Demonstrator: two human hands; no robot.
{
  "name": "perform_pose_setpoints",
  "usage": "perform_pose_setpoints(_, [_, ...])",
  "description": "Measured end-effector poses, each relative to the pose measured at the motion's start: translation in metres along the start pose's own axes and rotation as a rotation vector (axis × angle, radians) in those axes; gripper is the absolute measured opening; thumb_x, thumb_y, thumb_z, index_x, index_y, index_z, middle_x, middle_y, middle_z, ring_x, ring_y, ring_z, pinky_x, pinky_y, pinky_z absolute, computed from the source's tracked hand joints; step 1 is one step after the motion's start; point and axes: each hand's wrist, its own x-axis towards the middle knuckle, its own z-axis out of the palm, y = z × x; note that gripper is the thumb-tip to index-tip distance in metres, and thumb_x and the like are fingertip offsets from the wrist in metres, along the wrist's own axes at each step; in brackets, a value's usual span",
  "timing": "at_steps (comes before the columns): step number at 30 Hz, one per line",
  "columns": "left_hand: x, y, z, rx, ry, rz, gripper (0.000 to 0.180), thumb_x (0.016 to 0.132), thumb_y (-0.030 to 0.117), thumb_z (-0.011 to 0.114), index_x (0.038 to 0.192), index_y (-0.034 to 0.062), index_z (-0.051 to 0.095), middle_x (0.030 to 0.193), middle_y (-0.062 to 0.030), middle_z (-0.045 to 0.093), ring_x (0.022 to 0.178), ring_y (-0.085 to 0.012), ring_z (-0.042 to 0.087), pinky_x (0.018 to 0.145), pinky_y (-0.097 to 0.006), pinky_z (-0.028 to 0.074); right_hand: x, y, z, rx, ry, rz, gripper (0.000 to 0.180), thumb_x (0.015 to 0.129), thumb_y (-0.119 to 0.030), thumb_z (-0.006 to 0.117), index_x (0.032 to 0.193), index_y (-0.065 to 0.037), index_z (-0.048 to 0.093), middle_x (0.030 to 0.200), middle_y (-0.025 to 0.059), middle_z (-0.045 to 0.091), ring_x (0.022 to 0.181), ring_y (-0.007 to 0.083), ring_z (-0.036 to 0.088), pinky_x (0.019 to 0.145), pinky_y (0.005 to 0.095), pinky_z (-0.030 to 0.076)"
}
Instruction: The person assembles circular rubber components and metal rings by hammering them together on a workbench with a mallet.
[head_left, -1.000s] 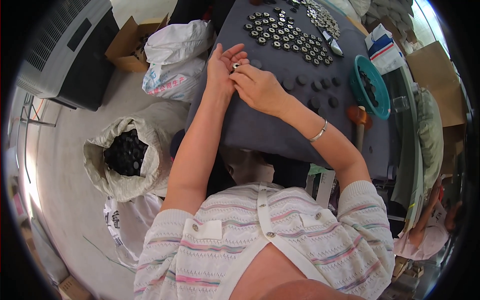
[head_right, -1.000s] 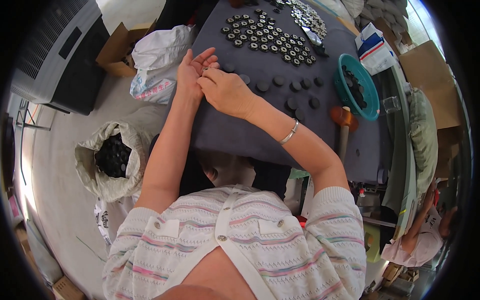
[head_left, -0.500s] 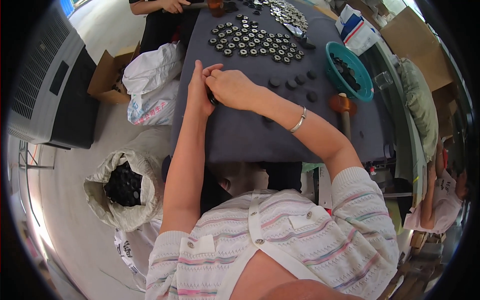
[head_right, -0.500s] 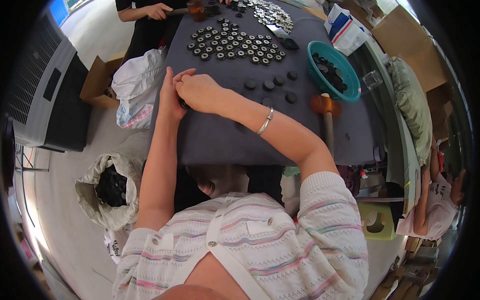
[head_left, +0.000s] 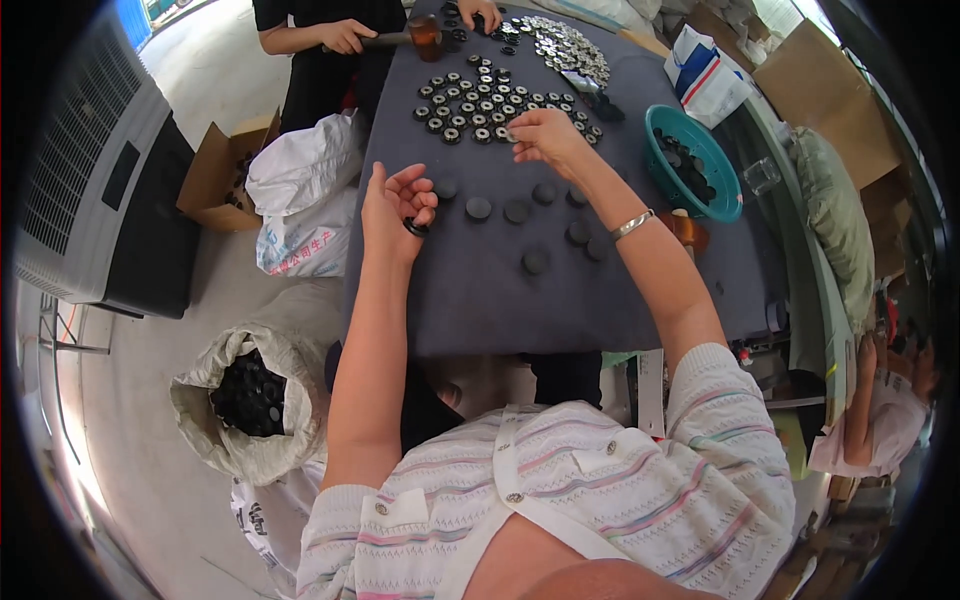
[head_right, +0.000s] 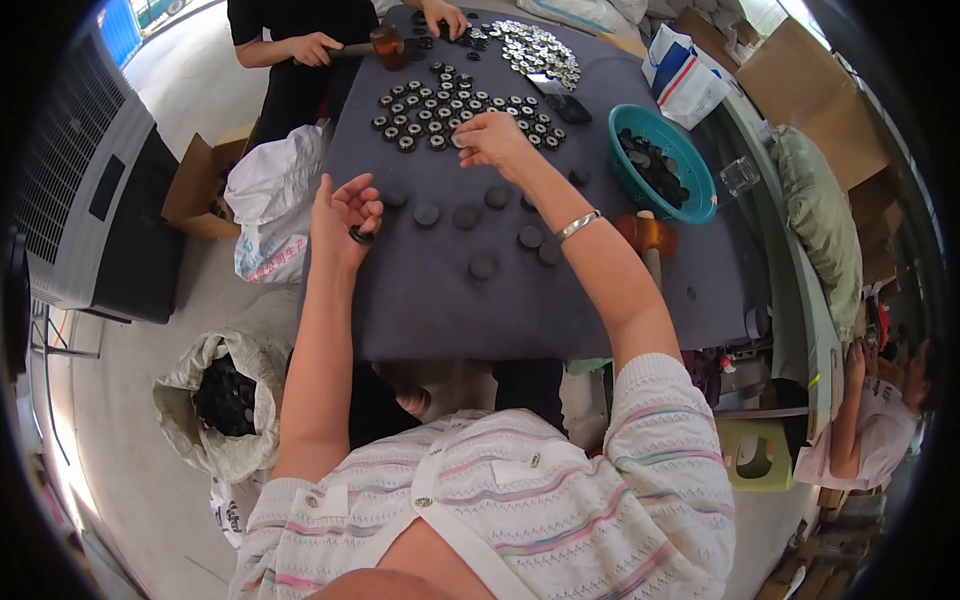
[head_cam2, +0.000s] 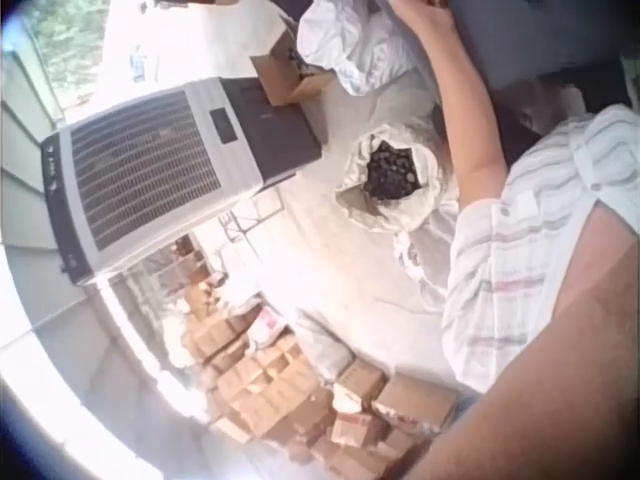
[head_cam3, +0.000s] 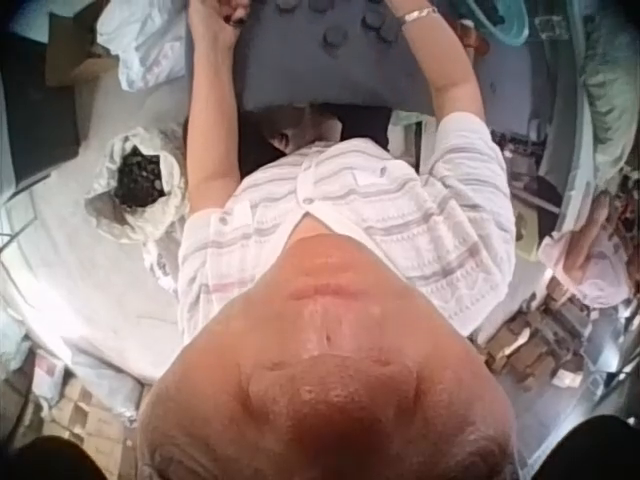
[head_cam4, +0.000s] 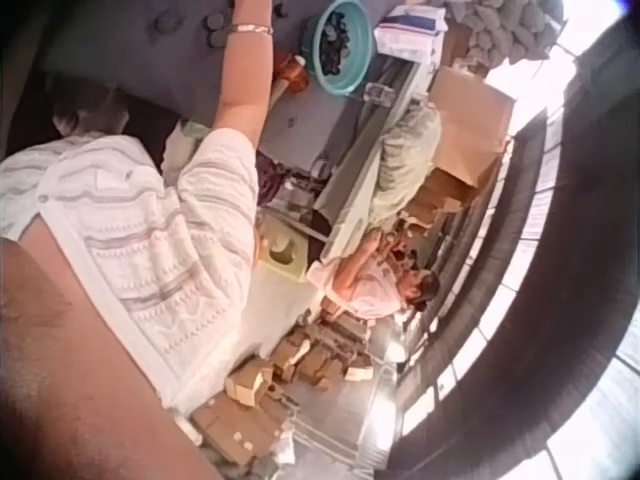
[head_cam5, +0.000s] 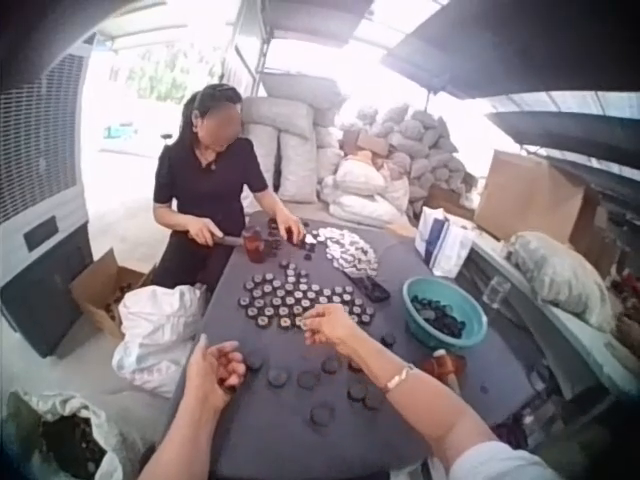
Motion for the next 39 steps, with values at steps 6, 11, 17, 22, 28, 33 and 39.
perform_pose_setpoints(6, [-0.004,0.001,-0.012,-0.089,0.030,-0.019,0.055,0.096,0.046,0.031,0.099,-0.0035,0.053,0.074,-0.0117,0.056,0.056,-0.0197,0.056,0.042,-0.024,0.035,0.088,0.001,-0.063,-0.749,0.053,-0.521,0.011,0.079,0.001,0.062,0.089,0.006,0.060,0.077,0.0134,0.061,0.062,0.0216,0.061,0.057,0.0325,0.056])
perform_pose_setpoints(11, [0.011,-0.002,-0.007,-0.195,-0.035,-0.005,0.059,0.096,0.048,0.027,0.102,-0.0048,0.053,0.077,-0.0128,0.057,0.060,-0.0222,0.055,0.043,-0.027,0.036,0.114,-0.027,-0.066,-0.082,0.373,-0.167,0.026,0.083,-0.020,0.062,0.099,0.001,0.063,0.086,0.0088,0.065,0.060,0.0145,0.061,0.055,0.0265,0.052])
perform_pose_setpoints(17, [0.019,-0.001,-0.032,-0.192,-0.111,0.051,0.064,0.096,0.049,0.020,0.105,-0.0051,0.054,0.080,-0.0132,0.058,0.067,-0.0241,0.056,0.051,-0.030,0.043,-0.041,-0.020,0.100,-0.795,-0.381,-1.022,0.025,0.081,-0.020,0.064,0.102,-0.006,0.063,0.089,0.0072,0.061,0.078,0.0208,0.061,0.064,0.0304,0.050])
perform_pose_setpoints(22, [0.010,-0.002,-0.021,-0.096,0.022,0.074,0.066,0.096,0.049,0.018,0.108,-0.0050,0.054,0.082,-0.0133,0.059,0.076,-0.0263,0.058,0.072,-0.036,0.049,-0.084,0.011,0.135,-0.998,-0.356,-0.848,0.025,0.079,-0.016,0.063,0.102,-0.006,0.058,0.099,0.0110,0.054,0.084,0.0308,0.058,0.072,0.0393,0.049])
perform_pose_setpoints(28, [0.003,-0.002,-0.015,-0.117,-0.049,0.061,0.066,0.096,0.049,0.019,0.111,-0.0049,0.053,0.086,-0.0141,0.059,0.081,-0.0281,0.058,0.079,-0.038,0.048,-0.088,0.018,0.125,-0.890,-0.287,-0.949,0.015,0.079,-0.012,0.060,0.092,-0.004,0.057,0.091,0.0137,0.053,0.079,0.0311,0.058,0.067,0.0387,0.049])
perform_pose_setpoints(33, [-0.003,0.000,-0.009,-0.159,-0.104,0.050,0.062,0.096,0.048,0.022,0.108,-0.0038,0.054,0.086,-0.0136,0.059,0.084,-0.0285,0.058,0.082,-0.040,0.047,-0.098,0.020,0.129,-1.010,-0.116,-1.018,0.021,0.077,-0.003,0.058,0.098,-0.006,0.058,0.091,0.0114,0.054,0.079,0.0301,0.059,0.067,0.0384,0.049])
perform_pose_setpoints(39, [-0.002,0.003,-0.006,0.043,0.077,0.303,0.042,0.094,0.040,0.039,0.094,0.0032,0.059,0.074,-0.0033,0.058,0.067,-0.0162,0.059,0.058,-0.027,0.039,-0.124,0.020,0.123,-0.777,-0.326,-0.455,0.021,0.077,-0.002,0.056,0.097,-0.003,0.062,0.092,0.0126,0.057,0.081,0.0315,0.059,0.070,0.0396,0.049])
